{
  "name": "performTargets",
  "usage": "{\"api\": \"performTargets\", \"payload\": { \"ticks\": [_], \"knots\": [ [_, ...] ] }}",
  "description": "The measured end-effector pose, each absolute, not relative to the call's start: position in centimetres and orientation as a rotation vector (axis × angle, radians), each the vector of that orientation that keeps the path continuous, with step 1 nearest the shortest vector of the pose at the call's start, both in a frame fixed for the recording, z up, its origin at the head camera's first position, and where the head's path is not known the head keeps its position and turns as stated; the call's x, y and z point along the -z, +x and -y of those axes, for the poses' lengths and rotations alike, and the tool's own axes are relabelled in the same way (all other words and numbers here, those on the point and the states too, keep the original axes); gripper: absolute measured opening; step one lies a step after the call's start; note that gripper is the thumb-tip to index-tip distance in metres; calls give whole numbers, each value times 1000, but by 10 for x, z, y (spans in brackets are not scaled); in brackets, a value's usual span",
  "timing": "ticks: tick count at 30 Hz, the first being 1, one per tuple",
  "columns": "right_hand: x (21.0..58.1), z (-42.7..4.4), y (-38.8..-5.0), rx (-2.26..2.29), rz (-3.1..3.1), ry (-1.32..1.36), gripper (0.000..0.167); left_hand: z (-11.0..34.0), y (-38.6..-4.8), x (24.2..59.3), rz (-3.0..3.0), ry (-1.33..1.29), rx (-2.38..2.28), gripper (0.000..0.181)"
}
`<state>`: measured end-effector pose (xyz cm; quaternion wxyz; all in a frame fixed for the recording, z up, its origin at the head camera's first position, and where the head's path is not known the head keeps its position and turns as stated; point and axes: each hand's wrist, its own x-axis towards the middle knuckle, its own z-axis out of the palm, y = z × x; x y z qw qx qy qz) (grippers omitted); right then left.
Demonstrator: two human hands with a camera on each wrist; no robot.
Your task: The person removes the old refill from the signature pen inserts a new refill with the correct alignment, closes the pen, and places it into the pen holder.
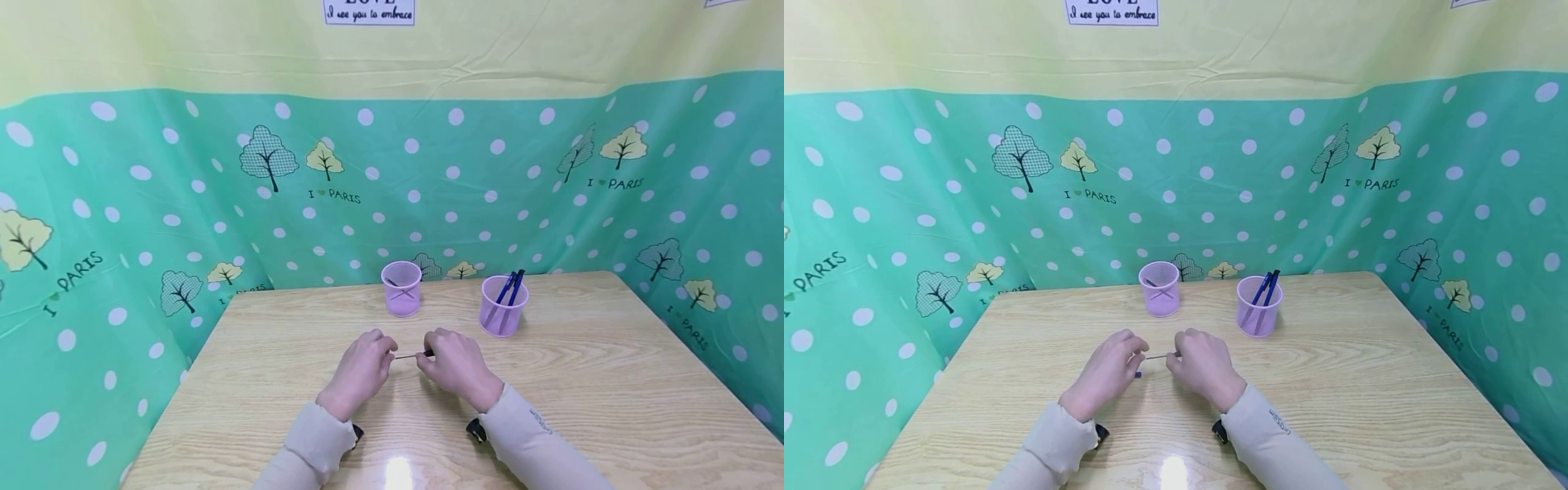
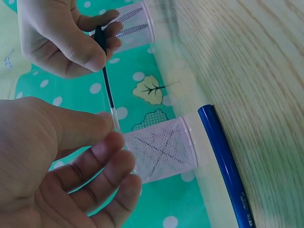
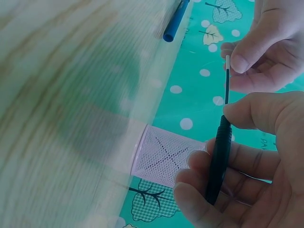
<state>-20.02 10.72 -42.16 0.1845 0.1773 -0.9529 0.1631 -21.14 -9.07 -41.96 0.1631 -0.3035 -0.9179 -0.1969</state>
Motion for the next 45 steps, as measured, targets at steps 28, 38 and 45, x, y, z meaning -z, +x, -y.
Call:
{"api": "performTargets", "payload": {
  "ticks": [28, 38, 45],
  "knots": [
    [423, -105, -200, -451, 2691, 514, 18, 88, -211, 423, 2627, -944, 593, 15],
    [424, -105, -200, -459, 2690, 516, 17, 87, -210, 423, 2659, -942, 611, 15],
    [425, -105, -200, -450, 2675, 517, 18, 87, -209, 423, 2681, -939, 621, 16]
  ]
}}
